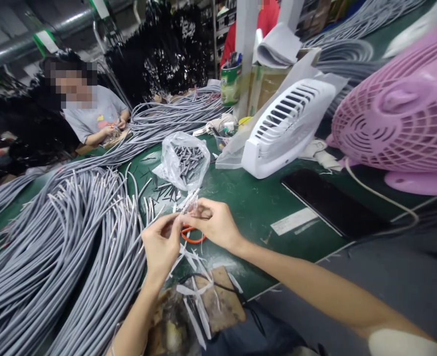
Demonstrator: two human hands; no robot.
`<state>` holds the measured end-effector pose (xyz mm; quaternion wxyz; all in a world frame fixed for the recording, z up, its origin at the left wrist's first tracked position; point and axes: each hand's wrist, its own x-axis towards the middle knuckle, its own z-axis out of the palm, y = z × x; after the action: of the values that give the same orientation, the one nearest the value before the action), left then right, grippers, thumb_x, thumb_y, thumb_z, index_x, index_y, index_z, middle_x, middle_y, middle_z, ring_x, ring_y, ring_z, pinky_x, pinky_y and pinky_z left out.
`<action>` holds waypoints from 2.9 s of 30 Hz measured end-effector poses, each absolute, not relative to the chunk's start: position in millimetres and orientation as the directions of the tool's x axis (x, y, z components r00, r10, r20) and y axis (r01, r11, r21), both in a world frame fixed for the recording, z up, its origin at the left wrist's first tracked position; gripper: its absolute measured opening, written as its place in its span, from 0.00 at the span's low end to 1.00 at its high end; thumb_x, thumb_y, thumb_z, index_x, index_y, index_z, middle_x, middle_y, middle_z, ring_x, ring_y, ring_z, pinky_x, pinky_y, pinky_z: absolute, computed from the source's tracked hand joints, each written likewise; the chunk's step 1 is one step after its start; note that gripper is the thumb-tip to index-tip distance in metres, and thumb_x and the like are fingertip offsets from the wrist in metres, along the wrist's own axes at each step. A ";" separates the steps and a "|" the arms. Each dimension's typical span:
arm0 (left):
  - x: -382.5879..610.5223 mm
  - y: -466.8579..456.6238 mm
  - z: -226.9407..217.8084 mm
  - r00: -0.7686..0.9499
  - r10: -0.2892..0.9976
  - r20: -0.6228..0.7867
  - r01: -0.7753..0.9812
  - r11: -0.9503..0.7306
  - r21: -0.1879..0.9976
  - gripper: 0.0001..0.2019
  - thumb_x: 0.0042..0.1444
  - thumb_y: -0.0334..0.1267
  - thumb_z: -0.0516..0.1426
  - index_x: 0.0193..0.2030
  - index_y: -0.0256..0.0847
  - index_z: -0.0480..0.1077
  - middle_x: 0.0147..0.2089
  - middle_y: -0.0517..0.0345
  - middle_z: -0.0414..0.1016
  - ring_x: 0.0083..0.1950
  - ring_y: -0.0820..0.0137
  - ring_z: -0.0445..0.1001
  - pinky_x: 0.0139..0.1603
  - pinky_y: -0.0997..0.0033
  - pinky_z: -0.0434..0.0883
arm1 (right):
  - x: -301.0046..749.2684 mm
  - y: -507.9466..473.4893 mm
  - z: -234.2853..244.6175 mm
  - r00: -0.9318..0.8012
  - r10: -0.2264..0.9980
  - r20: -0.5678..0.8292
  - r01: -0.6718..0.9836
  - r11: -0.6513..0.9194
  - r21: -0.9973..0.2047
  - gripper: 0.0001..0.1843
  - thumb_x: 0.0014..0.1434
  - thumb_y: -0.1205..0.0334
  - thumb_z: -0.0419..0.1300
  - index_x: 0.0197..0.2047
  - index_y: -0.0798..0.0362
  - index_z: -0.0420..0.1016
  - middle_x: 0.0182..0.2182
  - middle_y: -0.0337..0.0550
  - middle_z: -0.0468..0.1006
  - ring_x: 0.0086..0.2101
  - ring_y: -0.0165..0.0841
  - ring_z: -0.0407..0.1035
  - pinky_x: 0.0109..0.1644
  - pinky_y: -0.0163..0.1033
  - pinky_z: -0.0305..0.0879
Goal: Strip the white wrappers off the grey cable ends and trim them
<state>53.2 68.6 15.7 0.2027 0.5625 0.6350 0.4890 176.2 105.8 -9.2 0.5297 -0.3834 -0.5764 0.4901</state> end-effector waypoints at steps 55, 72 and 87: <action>53.0 66.9 22.6 -0.189 0.980 0.056 0.170 -0.024 0.985 0.19 0.46 0.50 0.59 0.18 0.35 0.66 0.11 0.66 0.58 0.13 0.81 0.53 0.13 0.81 0.53 | 182.9 99.0 -4.9 -0.190 0.712 0.676 0.181 0.702 -0.688 0.07 0.58 0.68 0.53 0.36 0.56 0.73 0.27 0.43 0.76 0.21 0.26 0.67 0.26 0.31 0.64; 46.0 70.0 18.9 -0.066 0.993 0.099 0.016 -0.098 0.995 0.14 0.51 0.46 0.59 0.29 0.35 0.75 0.17 0.64 0.62 0.14 0.85 0.54 0.15 0.81 0.54 | 187.1 93.8 3.8 -0.150 0.598 0.787 0.122 0.802 -0.585 0.08 0.55 0.73 0.54 0.33 0.59 0.75 0.22 0.41 0.73 0.20 0.23 0.63 0.22 0.27 0.60; 24.3 87.2 30.7 -0.562 0.827 0.025 -0.196 -0.163 0.967 0.16 0.32 0.43 0.67 0.22 0.35 0.68 0.19 0.67 0.60 0.15 0.86 0.52 0.10 0.88 0.46 | 171.6 80.5 -19.1 -0.354 0.354 0.866 0.077 0.934 -0.350 0.11 0.49 0.74 0.50 0.22 0.56 0.70 0.16 0.35 0.66 0.17 0.23 0.56 0.19 0.30 0.51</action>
<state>24.3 87.2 30.7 0.3638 0.2947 0.5349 0.7033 171.6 80.5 -19.1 0.5529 -0.1325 -0.8131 0.1249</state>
